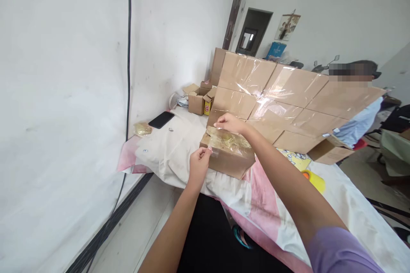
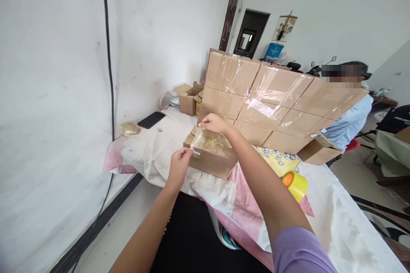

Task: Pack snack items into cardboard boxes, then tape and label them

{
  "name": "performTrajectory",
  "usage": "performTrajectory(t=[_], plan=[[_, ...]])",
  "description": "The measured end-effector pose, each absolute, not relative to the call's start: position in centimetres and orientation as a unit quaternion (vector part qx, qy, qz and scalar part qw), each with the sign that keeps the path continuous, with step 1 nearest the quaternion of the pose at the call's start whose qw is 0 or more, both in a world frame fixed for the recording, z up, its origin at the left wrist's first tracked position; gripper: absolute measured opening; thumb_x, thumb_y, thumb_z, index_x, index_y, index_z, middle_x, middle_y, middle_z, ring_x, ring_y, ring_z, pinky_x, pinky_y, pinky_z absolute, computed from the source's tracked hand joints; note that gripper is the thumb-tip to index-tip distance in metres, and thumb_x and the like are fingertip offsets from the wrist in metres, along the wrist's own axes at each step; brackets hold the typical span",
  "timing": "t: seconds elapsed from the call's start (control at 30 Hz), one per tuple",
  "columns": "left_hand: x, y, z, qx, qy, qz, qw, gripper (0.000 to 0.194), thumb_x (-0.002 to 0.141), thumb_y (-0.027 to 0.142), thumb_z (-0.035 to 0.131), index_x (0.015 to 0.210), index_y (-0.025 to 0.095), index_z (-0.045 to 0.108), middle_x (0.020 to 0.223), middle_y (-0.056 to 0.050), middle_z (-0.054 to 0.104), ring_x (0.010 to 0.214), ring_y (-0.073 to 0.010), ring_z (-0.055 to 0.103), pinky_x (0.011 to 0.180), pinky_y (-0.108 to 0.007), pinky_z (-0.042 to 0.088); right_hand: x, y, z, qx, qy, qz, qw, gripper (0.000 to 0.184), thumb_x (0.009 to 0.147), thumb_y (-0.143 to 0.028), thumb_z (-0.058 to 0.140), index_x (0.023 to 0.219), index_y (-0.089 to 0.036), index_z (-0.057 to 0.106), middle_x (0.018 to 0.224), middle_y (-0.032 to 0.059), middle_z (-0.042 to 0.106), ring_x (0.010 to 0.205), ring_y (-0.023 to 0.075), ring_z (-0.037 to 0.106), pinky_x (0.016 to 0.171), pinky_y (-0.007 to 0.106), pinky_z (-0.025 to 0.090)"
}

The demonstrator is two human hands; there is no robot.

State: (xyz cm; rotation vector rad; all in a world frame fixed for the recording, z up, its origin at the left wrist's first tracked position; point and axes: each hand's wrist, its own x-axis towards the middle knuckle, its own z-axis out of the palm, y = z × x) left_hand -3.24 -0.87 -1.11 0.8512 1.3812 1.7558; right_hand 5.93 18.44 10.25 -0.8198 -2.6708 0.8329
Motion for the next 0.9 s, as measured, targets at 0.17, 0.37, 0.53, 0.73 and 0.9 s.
performTrajectory(t=[0.17,0.37,0.53,0.73,0.9], plan=[[-3.3,-0.1,-1.0,0.327,0.550,0.685,0.349,0.037,0.084,0.050,0.061,0.067,0.019,0.054,0.055,0.006,0.033,0.054,-0.0100,0.028,0.052,-0.026,0.022,5.6,19.5,9.1,-0.259,-0.908,0.305,0.123,0.043,0.080,-0.055,0.062,0.062,-0.016,0.063,0.060,-0.0031,0.046,0.060,0.0121,0.038,0.059,0.029,0.030],[-4.7,0.6,-0.9,0.347,0.572,0.669,0.324,0.036,0.084,0.048,0.063,0.066,0.018,0.057,0.056,0.005,0.040,0.057,-0.0107,0.033,0.055,-0.026,0.026,5.8,19.8,8.5,-0.261,-0.899,0.315,0.159,0.041,0.080,-0.053,0.063,0.060,-0.017,0.059,0.059,-0.0037,0.043,0.060,0.0120,0.036,0.060,0.029,0.029],[-4.6,0.6,-1.3,0.348,0.581,0.662,0.321,0.038,0.086,0.052,0.062,0.069,0.018,0.061,0.056,0.005,0.041,0.055,-0.0107,0.033,0.055,-0.026,0.027,5.7,19.8,6.9,-0.276,-0.882,0.333,0.186,0.042,0.077,-0.056,0.064,0.062,-0.017,0.061,0.058,-0.0039,0.044,0.060,0.0124,0.037,0.059,0.029,0.030],[-4.1,0.3,-2.3,0.339,0.587,0.661,0.321,0.043,0.087,0.059,0.060,0.073,0.018,0.062,0.055,0.006,0.039,0.053,-0.0109,0.031,0.053,-0.026,0.025,5.4,20.7,5.0,-0.349,-0.828,0.344,0.274,0.042,0.079,-0.061,0.057,0.067,-0.022,0.048,0.057,-0.0039,0.043,0.059,0.0133,0.038,0.058,0.029,0.032],[-3.9,0.0,-2.4,0.338,0.601,0.656,0.306,0.043,0.089,0.058,0.059,0.072,0.018,0.061,0.056,0.005,0.041,0.054,-0.0113,0.033,0.054,-0.026,0.027,5.3,20.4,4.7,-0.343,-0.830,0.354,0.262,0.042,0.076,-0.060,0.063,0.066,-0.021,0.051,0.059,-0.0040,0.046,0.059,0.0122,0.039,0.058,0.029,0.031]])
